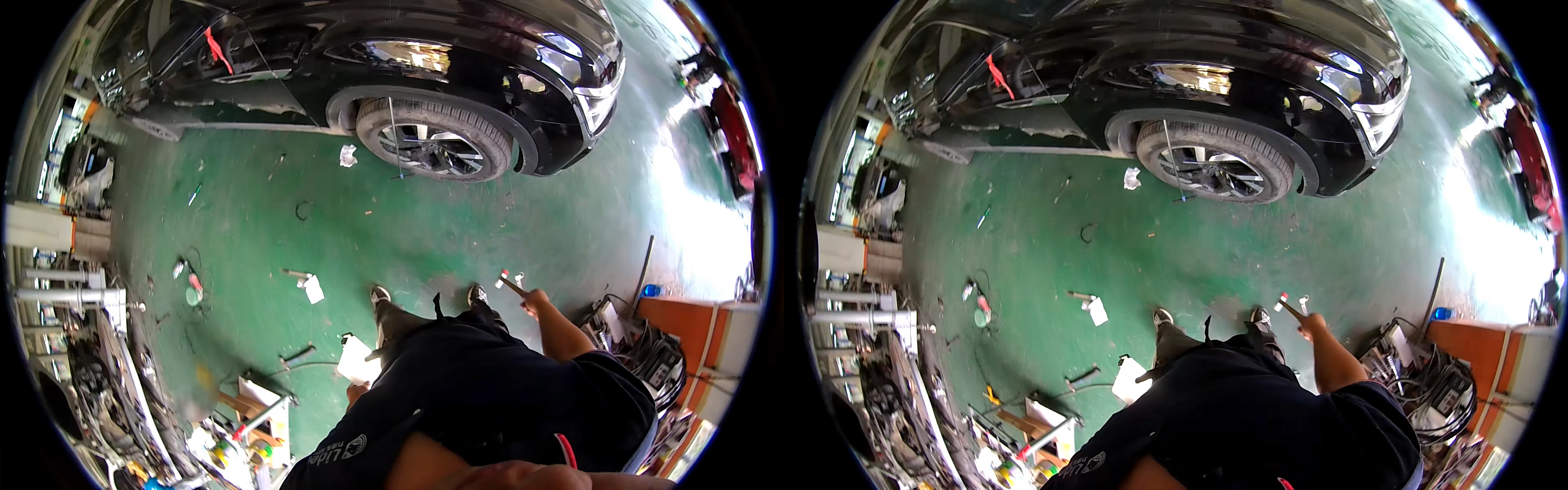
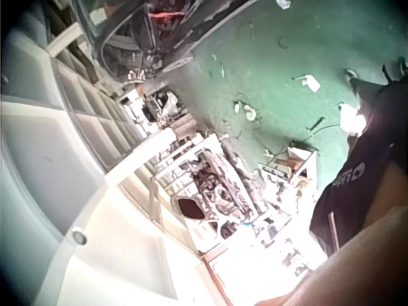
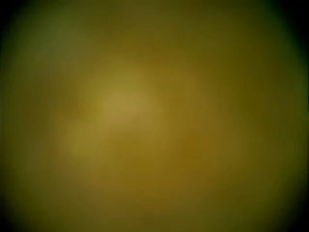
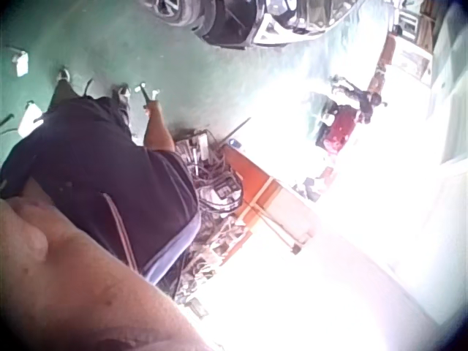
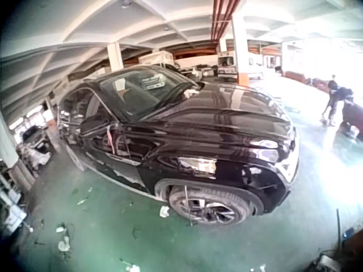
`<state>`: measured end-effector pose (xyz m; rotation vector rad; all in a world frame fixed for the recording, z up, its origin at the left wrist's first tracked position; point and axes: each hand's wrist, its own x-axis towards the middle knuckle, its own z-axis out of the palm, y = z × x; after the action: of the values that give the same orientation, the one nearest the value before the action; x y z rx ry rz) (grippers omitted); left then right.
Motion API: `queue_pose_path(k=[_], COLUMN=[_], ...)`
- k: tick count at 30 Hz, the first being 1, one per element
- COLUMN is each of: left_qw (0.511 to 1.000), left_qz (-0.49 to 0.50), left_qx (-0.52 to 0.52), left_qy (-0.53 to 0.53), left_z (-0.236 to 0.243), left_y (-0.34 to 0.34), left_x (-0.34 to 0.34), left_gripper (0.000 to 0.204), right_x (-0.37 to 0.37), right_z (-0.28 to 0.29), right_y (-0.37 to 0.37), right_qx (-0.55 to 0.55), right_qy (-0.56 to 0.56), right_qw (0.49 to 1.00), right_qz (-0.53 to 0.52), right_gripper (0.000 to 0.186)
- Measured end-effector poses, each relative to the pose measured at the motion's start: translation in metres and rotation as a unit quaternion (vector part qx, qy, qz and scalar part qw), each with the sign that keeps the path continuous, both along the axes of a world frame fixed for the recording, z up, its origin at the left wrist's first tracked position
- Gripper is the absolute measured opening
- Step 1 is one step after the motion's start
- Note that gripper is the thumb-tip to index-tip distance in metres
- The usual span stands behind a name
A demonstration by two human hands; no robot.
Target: The person uses a hammer and a white block to tap and adjust the front bumper of a black car. They repeatedly tap along the bumper edge and then move to the engine bay to tap internal metal components with the hammer.
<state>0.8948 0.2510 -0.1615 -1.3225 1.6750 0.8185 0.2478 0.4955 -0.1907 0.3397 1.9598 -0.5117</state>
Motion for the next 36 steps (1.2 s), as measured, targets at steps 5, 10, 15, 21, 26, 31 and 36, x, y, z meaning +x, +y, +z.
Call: queue_pose_path(k=[5, 10, 15, 21, 26, 31, 36], left_qw=[0.992, 0.948, 0.973, 0.959, 0.974, 0.975, 0.986], left_qz=[-0.119, 0.264, 0.139, -0.251, -0.041, -0.136, -0.099], left_qx=[-0.012, -0.114, -0.115, -0.121, -0.114, -0.071, -0.03], left_qy=[-0.05, 0.135, 0.147, -0.046, 0.189, 0.159, 0.134], left_z=[-0.026, -0.025, -0.046, -0.058, -0.024, -0.007, -0.002], left_y=[-0.153, -0.247, -0.334, -0.421, -0.443, -0.481, -0.565], left_x=[0.03, 0.064, 0.077, 0.063, 0.06, 0.055, 0.031], left_gripper=[0.045, 0.04, 0.036, 0.026, 0.027, 0.027, 0.025], right_x=[0.081, 0.172, 0.221, 0.195, 0.171, 0.15, 0.131], right_z=[0.005, 0.009, 0.022, 0.026, 0.017, -0.023, -0.023], right_y=[0.035, -0.038, -0.16, -0.223, -0.275, -0.362, -0.451], right_qx=[0.125, 0.209, 0.161, 0.01, 0.012, 0.061, 0.0], right_qy=[0.039, -0.038, 0.007, -0.008, -0.051, -0.081, -0.049], right_qw=[0.981, 0.972, 0.978, 0.999, 0.989, 0.99, 0.993], right_qz=[-0.146, 0.101, 0.129, 0.052, -0.136, 0.098, 0.11], right_gripper=[0.029, 0.023, 0.052, 0.025, 0.029, 0.029, 0.031])
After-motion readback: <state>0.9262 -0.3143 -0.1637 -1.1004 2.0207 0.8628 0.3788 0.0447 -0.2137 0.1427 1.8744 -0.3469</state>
